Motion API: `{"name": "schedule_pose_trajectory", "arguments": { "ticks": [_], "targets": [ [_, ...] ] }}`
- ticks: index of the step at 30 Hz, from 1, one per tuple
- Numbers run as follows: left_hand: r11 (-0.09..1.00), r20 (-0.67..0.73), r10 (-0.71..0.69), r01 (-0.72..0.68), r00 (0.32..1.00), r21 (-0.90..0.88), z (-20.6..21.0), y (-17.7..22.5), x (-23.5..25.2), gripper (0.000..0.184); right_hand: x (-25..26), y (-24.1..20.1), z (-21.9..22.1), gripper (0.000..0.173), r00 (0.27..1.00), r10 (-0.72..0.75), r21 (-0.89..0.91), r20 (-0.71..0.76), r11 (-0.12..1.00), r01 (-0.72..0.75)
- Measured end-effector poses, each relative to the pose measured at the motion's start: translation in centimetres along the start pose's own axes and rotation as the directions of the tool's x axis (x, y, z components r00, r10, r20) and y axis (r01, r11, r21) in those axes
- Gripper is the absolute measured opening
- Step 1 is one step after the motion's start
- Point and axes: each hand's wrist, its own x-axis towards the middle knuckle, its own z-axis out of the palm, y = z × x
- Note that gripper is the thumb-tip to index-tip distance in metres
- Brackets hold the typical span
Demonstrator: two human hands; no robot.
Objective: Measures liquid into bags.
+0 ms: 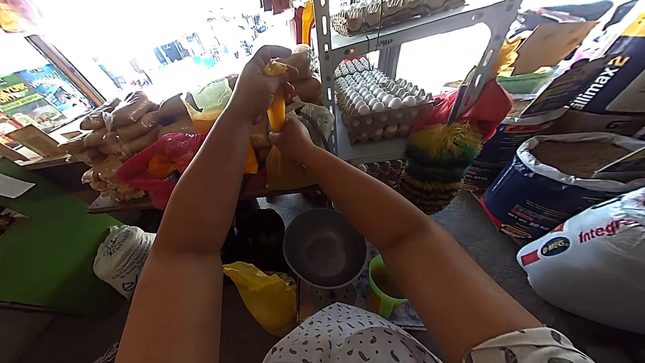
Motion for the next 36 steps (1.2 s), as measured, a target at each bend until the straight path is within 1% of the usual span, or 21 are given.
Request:
{"name": "schedule_pose_trajectory", "arguments": {
  "ticks": [2, 4, 6, 8, 9, 10, 11, 12, 13, 14, 15, 17, 19, 21, 22, 23, 26, 28, 31, 34, 36],
  "targets": [
    [1.0, -0.045, -0.029, 0.029, 0.999, -0.003, 0.4, 0.2, 0.2, 0.032, 0.0, 0.1, -0.1, 0.021, 1.0, -0.003, 0.006, -0.002, 1.0, 0.003],
    [0.995, -0.099, -0.096, 0.092, 0.99, -0.045, 0.7, 0.5, 0.4, 0.028, 0.1, 0.2, -0.2, 0.023, 1.0, -0.02, 0.003, 0.013, 1.0, 0.02],
    [0.983, -0.182, -0.173, 0.156, 0.968, -0.101, 1.3, 1.2, 0.6, 0.027, 0.3, 0.5, -0.3, 0.031, 0.999, -0.051, 0.031, 0.013, 0.998, 0.051],
    [0.978, -0.252, -0.201, 0.181, 0.946, -0.102, 1.6, 1.9, 1.1, 0.035, 0.4, 0.3, -1.3, 0.049, 0.995, -0.097, 0.157, 0.033, 0.983, 0.091],
    [0.981, -0.267, -0.191, 0.176, 0.945, -0.077, 1.7, 2.3, 1.3, 0.034, 0.2, -0.1, -2.1, 0.051, 0.99, -0.127, 0.259, 0.056, 0.96, 0.109],
    [0.986, -0.274, -0.169, 0.163, 0.947, -0.042, 1.8, 2.7, 1.5, 0.029, -0.2, -0.8, -3.2, 0.046, 0.981, -0.175, 0.369, 0.083, 0.92, 0.133],
    [0.989, -0.282, -0.143, 0.148, 0.949, -0.003, 2.0, 3.2, 1.6, 0.024, -0.6, -1.4, -4.4, 0.036, 0.966, -0.236, 0.466, 0.106, 0.87, 0.162],
    [0.992, -0.295, -0.115, 0.127, 0.948, 0.021, 2.2, 3.6, 1.8, 0.024, -0.9, -2.0, -5.5, 0.03, 0.946, -0.296, 0.528, 0.13, 0.828, 0.186],
    [0.993, -0.309, -0.088, 0.107, 0.947, 0.045, 2.4, 4.0, 2.0, 0.03, -1.2, -2.6, -6.6, 0.027, 0.927, -0.343, 0.553, 0.154, 0.807, 0.207],
    [0.992, -0.318, -0.069, 0.099, 0.946, 0.081, 2.5, 4.5, 2.1, 0.036, -1.4, -3.1, -7.3, 0.023, 0.917, -0.366, 0.569, 0.157, 0.793, 0.22],
    [0.987, -0.32, -0.055, 0.1, 0.946, 0.125, 2.6, 5.1, 2.0, 0.037, -1.6, -3.6, -7.8, 0.021, 0.919, -0.37, 0.596, 0.139, 0.772, 0.221],
    [0.966, -0.337, -0.033, 0.117, 0.941, 0.231, 2.7, 6.5, 1.6, 0.033, -1.8, -4.8, -8.3, 0.023, 0.936, -0.34, 0.644, 0.088, 0.737, 0.207],
    [0.936, -0.372, -0.033, 0.16, 0.927, 0.314, 2.6, 7.7, 1.0, 0.029, -2.2, -6.3, -8.3, 0.026, 0.943, -0.33, 0.615, 0.048, 0.754, 0.232],
    [0.88, -0.4, -0.081, 0.254, 0.913, 0.401, 2.4, 9.0, 0.1, 0.031, -2.9, -7.9, -8.1, 0.027, 0.947, -0.32, 0.551, -0.016, 0.788, 0.275],
    [0.859, -0.417, -0.101, 0.291, 0.903, 0.421, 2.2, 9.4, -0.2, 0.032, -3.5, -8.7, -8.1, 0.024, 0.956, -0.294, 0.54, 0.0, 0.805, 0.248],
    [0.858, -0.424, -0.105, 0.297, 0.9, 0.419, 1.8, 9.7, -0.4, 0.031, -4.0, -9.5, -8.2, 0.023, 0.962, -0.27, 0.525, 0.03, 0.824, 0.215],
    [0.904, -0.462, -0.041, 0.23, 0.886, 0.361, 1.3, 10.9, -1.4, 0.03, -4.7, -10.7, -8.3, 0.024, 0.968, -0.224, 0.436, 0.114, 0.887, 0.154],
    [0.924, -0.492, -0.028, 0.209, 0.87, 0.319, 1.2, 11.9, -2.5, 0.029, -5.5, -10.9, -8.3, 0.023, 0.961, -0.218, 0.364, 0.169, 0.92, 0.144],
    [0.949, -0.549, -0.001, 0.175, 0.836, 0.263, 0.4, 12.8, -4.1, 0.035, -7.6, -10.4, -8.3, 0.029, 0.945, -0.236, 0.269, 0.227, 0.948, 0.173],
    [0.968, -0.621, -0.026, 0.174, 0.784, 0.179, -1.6, 12.1, -3.9, 0.033, -8.7, -9.6, -7.7, 0.033, 0.923, -0.29, 0.189, 0.252, 0.95, 0.247],
    [0.982, -0.65, -0.048, 0.156, 0.758, 0.11, -2.9, 11.3, -3.9, 0.032, -8.8, -9.8, -7.2, 0.032, 0.925, -0.28, 0.119, 0.258, 0.959, 0.257]
  ]
}}
